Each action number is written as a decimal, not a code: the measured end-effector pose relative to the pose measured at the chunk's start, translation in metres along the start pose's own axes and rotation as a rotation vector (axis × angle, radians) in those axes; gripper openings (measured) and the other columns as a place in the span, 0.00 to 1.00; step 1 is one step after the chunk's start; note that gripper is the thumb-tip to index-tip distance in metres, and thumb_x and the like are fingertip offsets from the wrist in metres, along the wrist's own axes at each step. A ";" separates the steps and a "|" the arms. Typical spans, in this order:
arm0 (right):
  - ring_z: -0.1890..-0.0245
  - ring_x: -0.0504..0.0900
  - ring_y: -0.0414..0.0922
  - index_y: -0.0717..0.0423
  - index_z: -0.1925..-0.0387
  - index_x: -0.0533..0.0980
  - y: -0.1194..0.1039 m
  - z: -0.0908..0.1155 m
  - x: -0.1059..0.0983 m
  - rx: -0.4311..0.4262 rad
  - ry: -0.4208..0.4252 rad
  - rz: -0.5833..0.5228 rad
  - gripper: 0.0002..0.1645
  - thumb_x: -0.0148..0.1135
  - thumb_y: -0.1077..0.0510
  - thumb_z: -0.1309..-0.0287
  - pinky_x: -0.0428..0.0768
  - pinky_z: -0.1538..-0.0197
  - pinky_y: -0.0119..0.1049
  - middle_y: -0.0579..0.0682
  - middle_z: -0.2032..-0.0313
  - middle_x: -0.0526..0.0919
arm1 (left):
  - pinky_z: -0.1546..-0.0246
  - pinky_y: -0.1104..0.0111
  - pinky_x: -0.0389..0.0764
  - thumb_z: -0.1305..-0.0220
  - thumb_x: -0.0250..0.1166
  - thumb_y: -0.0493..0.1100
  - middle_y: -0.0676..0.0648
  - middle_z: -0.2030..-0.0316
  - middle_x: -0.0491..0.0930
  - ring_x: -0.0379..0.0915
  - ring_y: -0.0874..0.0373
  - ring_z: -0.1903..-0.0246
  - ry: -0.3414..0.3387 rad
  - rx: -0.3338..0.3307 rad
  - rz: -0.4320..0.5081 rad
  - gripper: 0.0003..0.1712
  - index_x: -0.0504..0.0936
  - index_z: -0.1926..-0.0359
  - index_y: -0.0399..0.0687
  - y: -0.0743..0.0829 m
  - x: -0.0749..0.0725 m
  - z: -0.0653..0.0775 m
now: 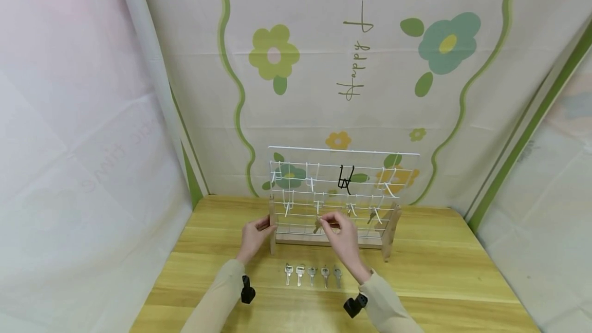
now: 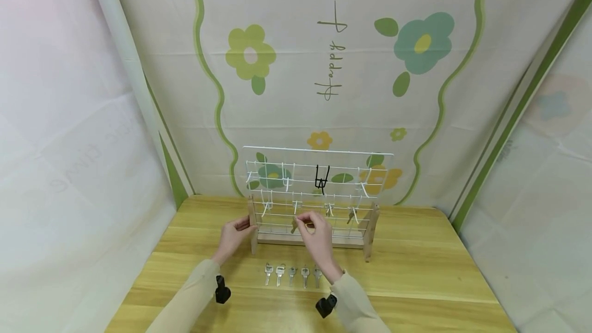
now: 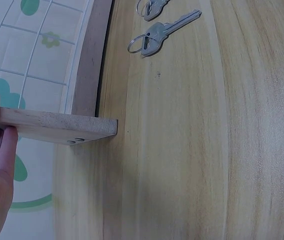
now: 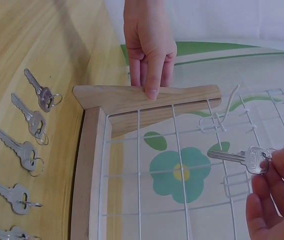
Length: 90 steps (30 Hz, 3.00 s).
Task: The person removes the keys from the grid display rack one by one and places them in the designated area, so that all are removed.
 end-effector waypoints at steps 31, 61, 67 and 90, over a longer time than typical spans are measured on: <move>0.71 0.81 0.35 0.63 0.70 0.81 0.120 0.059 -0.040 0.245 -0.099 0.187 0.05 0.68 0.63 0.42 0.83 0.65 0.24 0.52 0.69 0.88 | 0.49 0.62 0.86 0.37 0.67 0.32 0.27 0.45 0.79 0.78 0.33 0.45 0.013 -0.006 -0.015 0.24 0.76 0.42 0.24 0.010 0.000 0.005; 0.72 0.79 0.31 0.56 0.70 0.82 0.157 0.077 -0.018 0.206 -0.372 0.269 0.04 0.68 0.68 0.45 0.81 0.67 0.24 0.47 0.72 0.86 | 0.50 0.64 0.87 0.40 0.71 0.36 0.33 0.47 0.83 0.82 0.41 0.47 0.049 -0.032 0.002 0.25 0.80 0.42 0.33 -0.039 0.004 -0.015; 0.71 0.80 0.32 0.58 0.68 0.82 0.160 0.077 -0.013 0.200 -0.410 0.275 0.02 0.68 0.66 0.44 0.81 0.67 0.23 0.47 0.70 0.87 | 0.49 0.63 0.87 0.40 0.71 0.37 0.33 0.46 0.82 0.82 0.41 0.46 0.046 -0.026 0.004 0.25 0.80 0.42 0.34 -0.036 0.003 -0.014; 0.69 0.79 0.33 0.59 0.63 0.81 0.152 0.072 -0.017 0.253 -0.369 0.217 0.04 0.66 0.66 0.41 0.82 0.64 0.24 0.46 0.68 0.85 | 0.50 0.66 0.87 0.40 0.71 0.36 0.35 0.46 0.83 0.82 0.42 0.46 0.050 -0.040 0.015 0.24 0.80 0.42 0.35 -0.037 0.002 -0.013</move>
Point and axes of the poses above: each hand's wrist, its own z-axis away from the middle knuckle, its own x-axis out of the palm, y = z × x, the point moved 9 cm from there along -z, towards the middle knuckle
